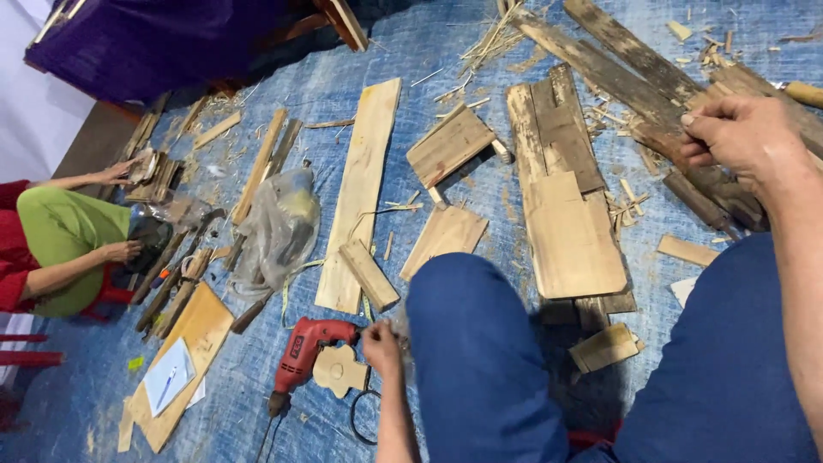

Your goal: A person sits on a tarp on the floor, working with scrap wood and using a hammer to drive or remove nails while assembling a wooden object.

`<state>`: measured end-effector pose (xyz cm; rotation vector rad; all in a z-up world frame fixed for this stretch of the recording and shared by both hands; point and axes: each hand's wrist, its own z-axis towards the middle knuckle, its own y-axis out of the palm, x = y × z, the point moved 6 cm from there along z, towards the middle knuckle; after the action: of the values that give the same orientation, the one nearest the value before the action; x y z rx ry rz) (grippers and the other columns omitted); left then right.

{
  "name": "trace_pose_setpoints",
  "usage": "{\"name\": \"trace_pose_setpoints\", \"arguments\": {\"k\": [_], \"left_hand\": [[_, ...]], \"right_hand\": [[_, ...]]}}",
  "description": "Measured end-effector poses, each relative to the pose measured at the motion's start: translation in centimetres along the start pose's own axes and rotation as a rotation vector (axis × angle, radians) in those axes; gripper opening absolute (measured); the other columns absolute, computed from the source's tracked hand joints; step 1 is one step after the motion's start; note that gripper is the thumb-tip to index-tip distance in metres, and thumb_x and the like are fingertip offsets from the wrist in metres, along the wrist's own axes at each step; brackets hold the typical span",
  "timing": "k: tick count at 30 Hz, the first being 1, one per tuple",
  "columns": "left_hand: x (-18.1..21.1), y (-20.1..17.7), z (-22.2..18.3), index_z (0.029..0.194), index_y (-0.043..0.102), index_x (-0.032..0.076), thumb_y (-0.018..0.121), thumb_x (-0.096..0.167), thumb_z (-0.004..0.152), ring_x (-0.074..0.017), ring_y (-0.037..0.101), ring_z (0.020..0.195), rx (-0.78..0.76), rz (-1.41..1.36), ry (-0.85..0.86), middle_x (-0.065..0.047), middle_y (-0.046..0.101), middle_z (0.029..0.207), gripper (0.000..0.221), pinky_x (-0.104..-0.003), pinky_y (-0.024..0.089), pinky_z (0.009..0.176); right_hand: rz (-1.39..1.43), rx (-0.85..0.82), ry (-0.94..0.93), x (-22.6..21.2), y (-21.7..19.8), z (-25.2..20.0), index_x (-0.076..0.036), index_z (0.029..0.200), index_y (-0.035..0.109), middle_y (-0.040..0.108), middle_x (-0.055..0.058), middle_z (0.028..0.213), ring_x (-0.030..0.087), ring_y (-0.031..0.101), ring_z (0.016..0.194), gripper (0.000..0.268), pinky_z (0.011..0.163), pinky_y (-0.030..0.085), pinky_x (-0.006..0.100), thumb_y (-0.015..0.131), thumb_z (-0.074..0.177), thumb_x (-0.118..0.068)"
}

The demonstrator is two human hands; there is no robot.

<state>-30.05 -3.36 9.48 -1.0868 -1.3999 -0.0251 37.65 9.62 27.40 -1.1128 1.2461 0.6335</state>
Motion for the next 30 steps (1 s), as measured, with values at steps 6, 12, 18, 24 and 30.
{"name": "trace_pose_setpoints", "arguments": {"k": [6,12,18,24,30], "left_hand": [[16.0,-8.8,-0.4,0.092,0.068,0.001,0.068,0.024,0.096,-0.0152,0.058,0.06,0.047,-0.262,0.426,-0.007,0.065,0.068,0.024,-0.027,0.05,0.06],[36.8,-11.0,-11.7,0.127,0.063,-0.003,0.067,0.004,0.095,-0.0177,0.066,0.09,-0.551,-0.423,0.717,-0.012,0.068,0.103,0.033,-0.029,0.057,0.085],[46.5,-7.2,-26.6,0.128,0.065,0.013,0.077,0.036,0.082,-0.019,0.071,0.101,-0.813,0.133,1.398,-0.007,0.073,0.115,0.052,-0.033,0.062,0.086],[42.4,7.1,-20.1,0.128,0.066,0.013,0.073,0.026,0.085,-0.0221,0.071,0.094,-1.0,0.268,1.315,-0.005,0.074,0.113,0.045,-0.035,0.057,0.079],[39.2,14.7,-13.3,0.145,0.058,0.021,0.07,0.049,0.082,-0.0291,0.068,0.114,-1.056,0.942,1.043,-0.005,0.073,0.126,0.07,-0.044,0.051,0.1]], "right_hand": [[-0.003,-0.024,-0.073,1.5,0.2,1.5,0.009,0.116,0.067,0.066,0.019,0.092,0.024,0.068,0.076,0.009,0.061,0.059,0.032,0.063,0.114,0.0],[-0.048,-0.062,0.064,0.5,2.4,2.4,0.006,0.12,0.068,0.07,0.022,0.093,0.026,0.069,0.08,0.014,0.066,0.059,0.034,0.064,0.109,-0.002],[-0.406,-0.136,0.14,2.8,5.7,5.6,0.002,0.117,0.076,0.079,0.019,0.087,0.026,0.072,0.068,0.019,0.059,0.053,0.038,0.071,0.104,-0.01],[-0.929,-0.144,-0.021,10.1,8.8,11.0,-0.008,0.108,0.08,0.079,0.021,0.107,0.045,0.07,0.093,0.034,0.086,0.057,0.048,0.058,0.088,-0.025],[-1.147,-0.185,0.009,15.5,13.6,14.1,-0.01,0.114,0.081,0.078,0.012,0.12,0.036,0.075,0.103,0.039,0.09,0.06,0.044,0.05,0.096,-0.027]]}}
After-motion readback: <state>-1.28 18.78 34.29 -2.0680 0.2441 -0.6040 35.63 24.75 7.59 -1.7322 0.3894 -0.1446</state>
